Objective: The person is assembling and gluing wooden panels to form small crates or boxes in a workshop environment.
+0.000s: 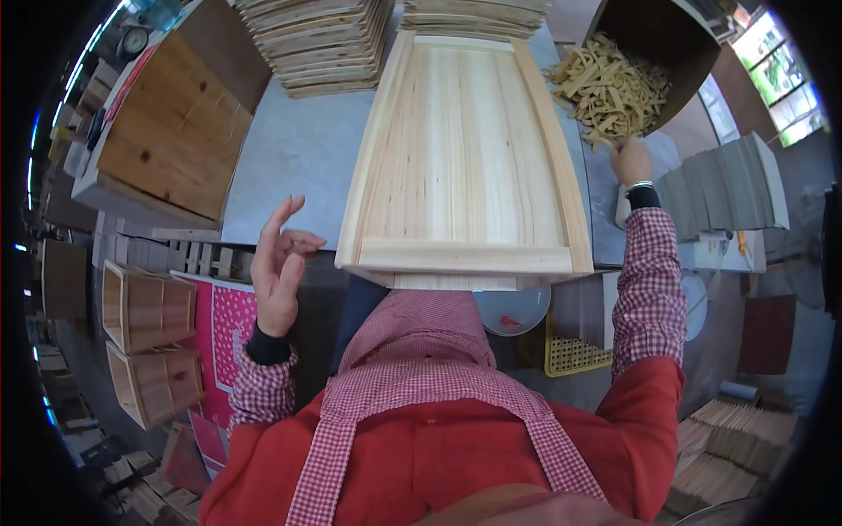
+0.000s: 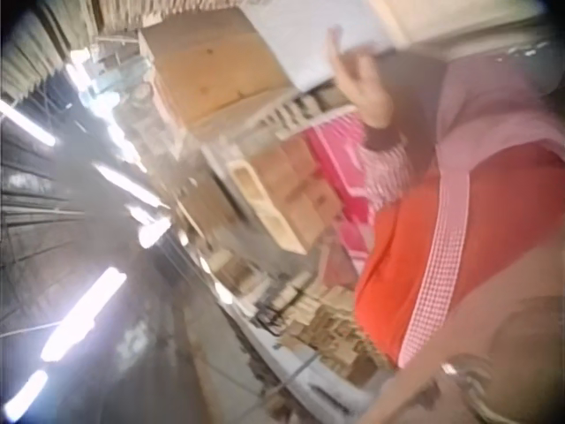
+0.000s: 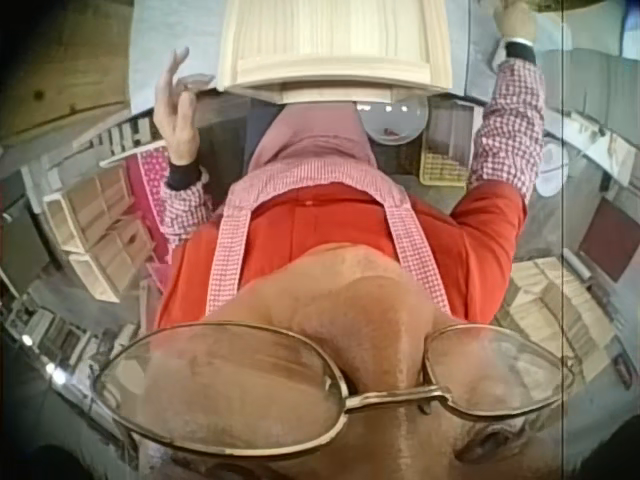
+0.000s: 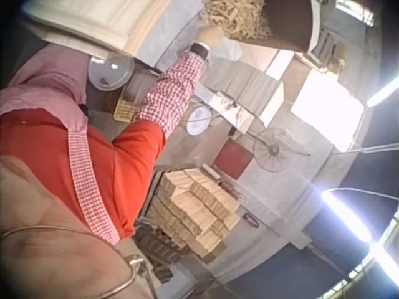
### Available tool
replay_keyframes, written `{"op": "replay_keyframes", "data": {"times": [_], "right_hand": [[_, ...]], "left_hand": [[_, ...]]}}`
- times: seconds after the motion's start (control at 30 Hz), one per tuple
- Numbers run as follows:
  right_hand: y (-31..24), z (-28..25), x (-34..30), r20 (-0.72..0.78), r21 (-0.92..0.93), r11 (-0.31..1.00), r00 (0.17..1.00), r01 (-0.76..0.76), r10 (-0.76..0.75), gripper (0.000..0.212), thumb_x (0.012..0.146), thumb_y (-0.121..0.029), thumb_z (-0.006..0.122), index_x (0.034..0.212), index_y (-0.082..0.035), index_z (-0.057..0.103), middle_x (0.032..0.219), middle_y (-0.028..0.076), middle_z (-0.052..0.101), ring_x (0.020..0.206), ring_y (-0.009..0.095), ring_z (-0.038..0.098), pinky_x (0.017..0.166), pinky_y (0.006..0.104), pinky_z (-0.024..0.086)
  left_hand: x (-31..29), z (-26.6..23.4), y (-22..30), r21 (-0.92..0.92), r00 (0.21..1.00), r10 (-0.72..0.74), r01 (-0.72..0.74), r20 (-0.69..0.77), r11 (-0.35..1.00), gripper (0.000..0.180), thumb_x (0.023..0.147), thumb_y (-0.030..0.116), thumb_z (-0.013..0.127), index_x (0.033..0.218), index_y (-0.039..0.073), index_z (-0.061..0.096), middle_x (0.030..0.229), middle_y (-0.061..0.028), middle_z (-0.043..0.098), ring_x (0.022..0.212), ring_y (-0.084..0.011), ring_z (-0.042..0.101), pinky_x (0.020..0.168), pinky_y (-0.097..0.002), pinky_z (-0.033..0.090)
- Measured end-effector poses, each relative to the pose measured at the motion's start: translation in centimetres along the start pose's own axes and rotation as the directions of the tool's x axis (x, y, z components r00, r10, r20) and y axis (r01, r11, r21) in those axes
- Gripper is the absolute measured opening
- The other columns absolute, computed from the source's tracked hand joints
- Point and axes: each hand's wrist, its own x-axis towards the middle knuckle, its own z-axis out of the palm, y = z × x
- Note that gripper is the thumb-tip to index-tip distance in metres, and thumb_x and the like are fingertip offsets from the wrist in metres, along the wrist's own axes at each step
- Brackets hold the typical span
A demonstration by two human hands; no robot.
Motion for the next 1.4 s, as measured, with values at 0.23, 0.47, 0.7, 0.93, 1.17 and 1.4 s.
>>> {"op": "replay_keyframes", "data": {"times": [0.23,0.47,0.7,0.93,1.17,1.4], "right_hand": [[-1.2,-10.8,-0.6,-0.204,0.145,0.989,0.979,0.027,0.003,0.02,0.08,-0.021,0.062,0.083,-0.002,0.067,0.073,0.02,0.066,0.074,0.034,0.066,0.07,0.0415,0.053],[-10.3,-21.2,-6.6,-0.385,0.806,0.358,0.877,0.472,-0.289,0.009,0.088,-0.008,0.057,0.096,-0.003,0.058,0.072,0.009,0.059,0.061,0.01,0.058,0.054,0.0234,0.043],[-22.5,-25.0,-22.0,-0.343,0.575,0.167,0.421,0.801,-0.839,0.016,0.082,-0.004,0.061,0.097,-0.004,0.057,0.076,0.01,0.057,0.063,0.03,0.051,0.06,0.0336,0.044],[-19.2,-22.8,-24.1,-0.195,0.688,0.289,0.554,0.666,-0.81,0.007,0.08,-0.007,0.064,0.083,-0.005,0.058,0.074,0.009,0.057,0.065,0.029,0.051,0.074,0.037,0.043],[-4.9,-21.0,-17.4,-0.382,0.525,0.573,0.776,0.629,-0.502,0.02,0.091,-0.009,0.053,0.073,-0.001,0.059,0.08,0.006,0.064,0.08,0.02,0.06,0.101,0.0438,0.038],[-3.2,-13.8,-20.8,-0.205,0.326,0.726,0.795,0.605,-0.57,0.012,0.084,-0.006,0.059,0.073,-0.001,0.059,0.084,0.007,0.065,0.1,0.023,0.061,0.105,0.0458,0.034]], "left_hand": [[1.6,-1.0,2.6,0.114,0.993,0.114,-0.113,0.001,0.987,0.052,0.088,0.006,0.057,0.138,0.0,0.042,0.13,-0.0116,0.052,0.095,-0.0137,0.058,0.088,-0.0278,0.046],[2.5,1.1,9.5,0.522,0.765,0.619,-0.606,0.175,0.6,0.063,0.08,0.004,0.068,0.137,-0.001,0.043,0.137,-0.0181,0.048,0.123,-0.0284,0.049,0.103,-0.0364,0.038],[0.0,4.7,13.2,0.569,0.63,0.616,-0.752,0.472,0.333,0.03,0.076,0.009,0.074,0.102,-0.002,0.063,0.116,-0.0166,0.06,0.116,-0.0286,0.054,0.097,-0.0385,0.041],[-2.0,0.7,10.2,0.015,0.792,0.186,-0.239,0.581,0.971,0.021,0.079,0.01,0.07,0.071,0.004,0.052,0.072,-0.0072,0.055,0.073,-0.0176,0.054,0.071,-0.0323,0.042],[3.3,-5.5,7.0,0.535,0.7,0.437,-0.714,0.565,0.452,0.033,0.072,0.012,0.075,0.062,0.006,0.044,0.076,-0.008,0.056,0.076,-0.0252,0.056,0.088,-0.0388,0.043],[0.2,-5.1,-2.9,0.541,0.719,0.316,-0.682,0.619,0.492,0.024,0.077,0.015,0.072,0.072,0.008,0.049,0.093,-0.0068,0.059,0.113,-0.0248,0.057,0.095,-0.0412,0.042]]}}
